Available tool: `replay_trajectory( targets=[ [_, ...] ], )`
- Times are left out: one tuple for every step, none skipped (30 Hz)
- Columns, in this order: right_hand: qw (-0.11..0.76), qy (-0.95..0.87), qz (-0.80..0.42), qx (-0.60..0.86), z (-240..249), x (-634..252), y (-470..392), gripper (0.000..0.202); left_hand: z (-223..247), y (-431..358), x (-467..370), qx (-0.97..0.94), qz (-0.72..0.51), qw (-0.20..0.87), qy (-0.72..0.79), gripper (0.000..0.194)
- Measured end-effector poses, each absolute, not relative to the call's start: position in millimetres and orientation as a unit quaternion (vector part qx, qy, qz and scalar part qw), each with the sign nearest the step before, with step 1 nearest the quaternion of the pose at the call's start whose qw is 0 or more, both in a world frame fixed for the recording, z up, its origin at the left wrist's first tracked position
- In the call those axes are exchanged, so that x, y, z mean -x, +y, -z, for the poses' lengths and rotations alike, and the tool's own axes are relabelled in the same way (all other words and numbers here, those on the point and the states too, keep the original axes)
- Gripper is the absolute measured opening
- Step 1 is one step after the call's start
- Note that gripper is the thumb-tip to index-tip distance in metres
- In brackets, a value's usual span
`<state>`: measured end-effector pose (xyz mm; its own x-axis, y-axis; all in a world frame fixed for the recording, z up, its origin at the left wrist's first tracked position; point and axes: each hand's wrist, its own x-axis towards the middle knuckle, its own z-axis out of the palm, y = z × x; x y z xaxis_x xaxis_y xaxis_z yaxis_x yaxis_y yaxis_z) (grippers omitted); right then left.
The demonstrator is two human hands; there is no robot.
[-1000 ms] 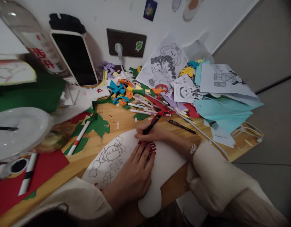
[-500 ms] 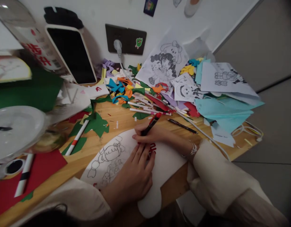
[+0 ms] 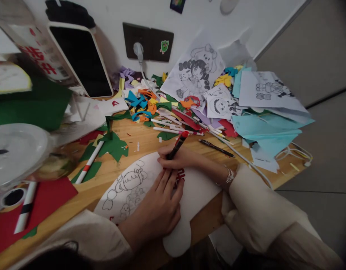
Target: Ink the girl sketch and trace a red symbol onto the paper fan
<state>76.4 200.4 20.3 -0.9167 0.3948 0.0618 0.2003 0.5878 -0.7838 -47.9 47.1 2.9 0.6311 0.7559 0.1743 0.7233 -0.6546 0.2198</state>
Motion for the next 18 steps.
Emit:
replay_trajectory(
  targets=[
    [0.114,-0.884,-0.421,0.169,-20.8,-76.3,200.5,0.03,-2.7,47.2,47.7,-0.901,-0.127,0.064,0.411,0.057],
    [0.114,-0.884,-0.42,0.169,-20.9,-76.1,200.6,0.03,-2.5,47.2,47.5,-0.901,-0.127,0.063,0.411,0.057],
    [0.114,-0.885,-0.42,0.168,-20.8,-76.0,200.7,0.029,-2.2,47.3,47.3,-0.9,-0.128,0.061,0.412,0.057],
    [0.115,-0.885,-0.42,0.166,-20.6,-75.9,200.8,0.029,-1.9,47.3,47.2,-0.9,-0.129,0.06,0.412,0.057],
    [0.116,-0.885,-0.421,0.164,-20.2,-75.9,200.8,0.029,-1.7,47.3,47.1,-0.9,-0.13,0.059,0.412,0.057],
    [0.118,-0.884,-0.422,0.162,-19.8,-75.8,200.7,0.029,-1.6,47.3,47.0,-0.899,-0.132,0.059,0.413,0.057],
    [0.12,-0.883,-0.424,0.162,-19.4,-75.7,200.6,0.029,-1.7,47.3,47.1,-0.899,-0.134,0.061,0.413,0.057],
    [0.122,-0.882,-0.426,0.161,-18.9,-75.6,200.4,0.029,-1.8,47.4,47.2,-0.899,-0.136,0.063,0.412,0.057],
    [0.123,-0.881,-0.427,0.161,-18.6,-75.4,200.3,0.029,-2.1,47.4,47.3,-0.899,-0.136,0.065,0.412,0.057],
    [0.123,-0.881,-0.427,0.163,-18.3,-75.2,200.1,0.029,-2.4,47.5,47.5,-0.899,-0.136,0.067,0.412,0.057],
    [0.124,-0.88,-0.427,0.166,-18.0,-75.1,200.0,0.028,-2.7,47.5,47.6,-0.898,-0.136,0.067,0.412,0.056],
    [0.126,-0.88,-0.426,0.17,-17.9,-74.9,200.0,0.028,-3.1,47.6,47.7,-0.898,-0.135,0.068,0.412,0.056],
    [0.127,-0.879,-0.426,0.174,-17.7,-74.9,200.0,0.028,-3.3,47.6,47.8,-0.898,-0.135,0.068,0.413,0.056],
    [0.127,-0.878,-0.427,0.178,-17.6,-75.0,200.0,0.028,-3.5,47.7,47.7,-0.898,-0.136,0.069,0.414,0.057],
    [0.127,-0.876,-0.428,0.181,-17.4,-75.1,200.0,0.029,-3.6,47.7,47.7,-0.897,-0.138,0.069,0.415,0.057],
    [0.126,-0.876,-0.429,0.183,-17.1,-75.4,200.1,0.029,-3.7,47.6,47.6,-0.896,-0.14,0.07,0.416,0.056],
    [0.126,-0.876,-0.427,0.186,-16.8,-75.7,200.2,0.029,-3.7,47.6,47.5,-0.895,-0.141,0.071,0.416,0.056],
    [0.125,-0.877,-0.424,0.19,-16.4,-76.0,200.3,0.029,-3.7,47.6,47.5,-0.896,-0.141,0.071,0.415,0.056]
  ],
)
